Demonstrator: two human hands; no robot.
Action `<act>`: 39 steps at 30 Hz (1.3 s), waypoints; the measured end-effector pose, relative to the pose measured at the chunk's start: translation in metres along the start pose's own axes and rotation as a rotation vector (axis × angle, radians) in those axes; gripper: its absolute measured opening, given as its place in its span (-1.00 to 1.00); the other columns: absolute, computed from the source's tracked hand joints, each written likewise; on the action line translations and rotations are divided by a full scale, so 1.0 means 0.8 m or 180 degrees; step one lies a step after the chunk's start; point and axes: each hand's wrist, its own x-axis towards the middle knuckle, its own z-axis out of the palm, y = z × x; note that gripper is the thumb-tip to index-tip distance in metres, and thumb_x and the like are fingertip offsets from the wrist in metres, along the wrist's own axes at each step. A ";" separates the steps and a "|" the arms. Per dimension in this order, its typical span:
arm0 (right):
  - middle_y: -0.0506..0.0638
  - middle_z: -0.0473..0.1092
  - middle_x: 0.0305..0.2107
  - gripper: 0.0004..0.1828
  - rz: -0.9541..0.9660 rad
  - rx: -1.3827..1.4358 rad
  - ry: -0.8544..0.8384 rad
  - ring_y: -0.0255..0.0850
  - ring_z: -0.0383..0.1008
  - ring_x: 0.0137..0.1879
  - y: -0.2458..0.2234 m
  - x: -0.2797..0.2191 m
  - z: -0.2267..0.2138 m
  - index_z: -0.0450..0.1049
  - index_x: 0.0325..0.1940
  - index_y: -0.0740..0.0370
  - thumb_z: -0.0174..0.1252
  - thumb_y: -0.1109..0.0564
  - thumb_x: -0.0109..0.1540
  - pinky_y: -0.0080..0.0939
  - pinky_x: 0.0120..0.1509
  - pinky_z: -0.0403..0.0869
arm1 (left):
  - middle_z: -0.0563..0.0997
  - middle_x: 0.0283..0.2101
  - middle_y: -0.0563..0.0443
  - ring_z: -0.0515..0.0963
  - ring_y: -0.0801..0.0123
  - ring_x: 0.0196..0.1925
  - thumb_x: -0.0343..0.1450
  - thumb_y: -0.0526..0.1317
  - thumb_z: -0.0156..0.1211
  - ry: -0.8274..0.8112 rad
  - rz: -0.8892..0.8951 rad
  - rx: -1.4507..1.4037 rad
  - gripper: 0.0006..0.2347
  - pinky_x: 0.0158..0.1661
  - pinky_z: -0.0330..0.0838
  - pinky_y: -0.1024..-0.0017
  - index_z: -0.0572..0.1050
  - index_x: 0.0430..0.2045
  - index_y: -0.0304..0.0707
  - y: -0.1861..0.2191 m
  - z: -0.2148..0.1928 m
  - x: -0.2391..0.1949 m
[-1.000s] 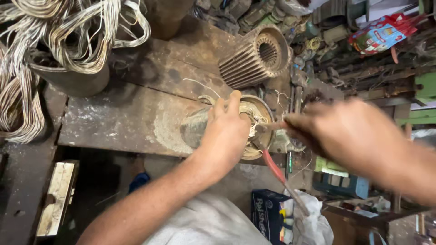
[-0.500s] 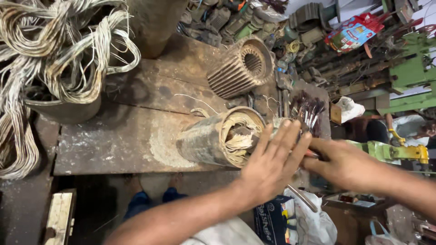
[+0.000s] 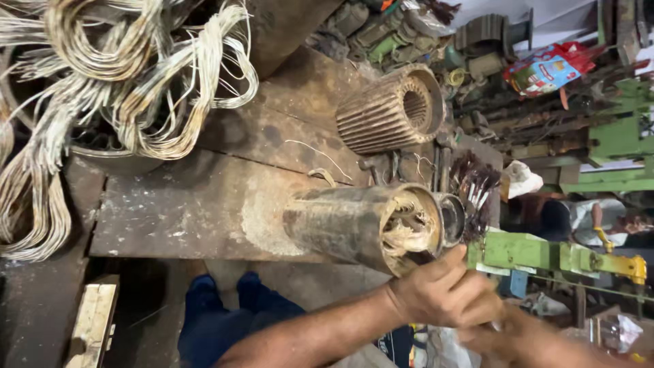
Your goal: The person uses pliers to pull and cut copper windings from a cylindrical motor stator. They repeatedly pull out sections of wire, cut them, and place the removed copper into a nearby container.
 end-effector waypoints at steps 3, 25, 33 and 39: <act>0.07 0.53 -0.23 -0.54 -0.0645 -0.0334 0.0631 -0.10 0.60 -0.12 0.039 0.051 0.032 0.49 0.08 0.26 0.12 -0.11 0.26 -0.12 -0.05 0.59 | 0.64 -0.15 0.12 0.58 0.36 -0.21 0.52 -0.06 0.13 0.0259 0.0716 -0.0148 -0.88 0.24 0.37 0.21 0.42 -0.33 0.01 -0.008 0.000 -0.005; 0.02 0.46 -0.41 -0.59 -0.2481 -0.3496 0.3760 0.07 0.57 -0.39 0.018 -0.072 0.014 0.44 -0.16 0.00 0.08 -0.32 0.20 0.07 -0.38 0.51 | 0.27 0.30 -0.67 0.56 -0.22 -0.05 0.01 -0.11 0.51 -0.2720 -0.2232 0.1226 -0.06 -0.20 0.56 0.10 0.17 0.32 -0.49 -0.059 -0.088 0.095; 0.13 0.48 -0.55 -0.60 -0.3060 -0.2206 0.4037 0.11 0.55 -0.39 0.051 0.086 -0.046 0.54 -0.34 0.07 0.13 -0.28 0.19 0.09 -0.29 0.48 | 0.50 0.01 -0.50 0.66 -0.16 -0.46 0.26 -0.38 0.16 -0.2352 -0.2449 0.1270 -0.44 -0.47 0.58 0.11 0.27 0.22 -0.50 -0.058 -0.078 0.073; 0.22 0.54 -0.34 -0.62 -0.3500 -0.1249 0.3604 0.23 0.56 -0.14 -0.050 0.265 -0.035 0.60 -0.17 0.08 0.16 -0.24 0.26 0.17 -0.04 0.51 | 0.56 -0.08 -0.40 0.65 -0.24 -0.42 0.23 -0.29 0.31 -0.2087 -0.2713 0.1515 -0.43 -0.43 0.56 -0.02 0.33 0.18 -0.29 -0.048 -0.074 0.081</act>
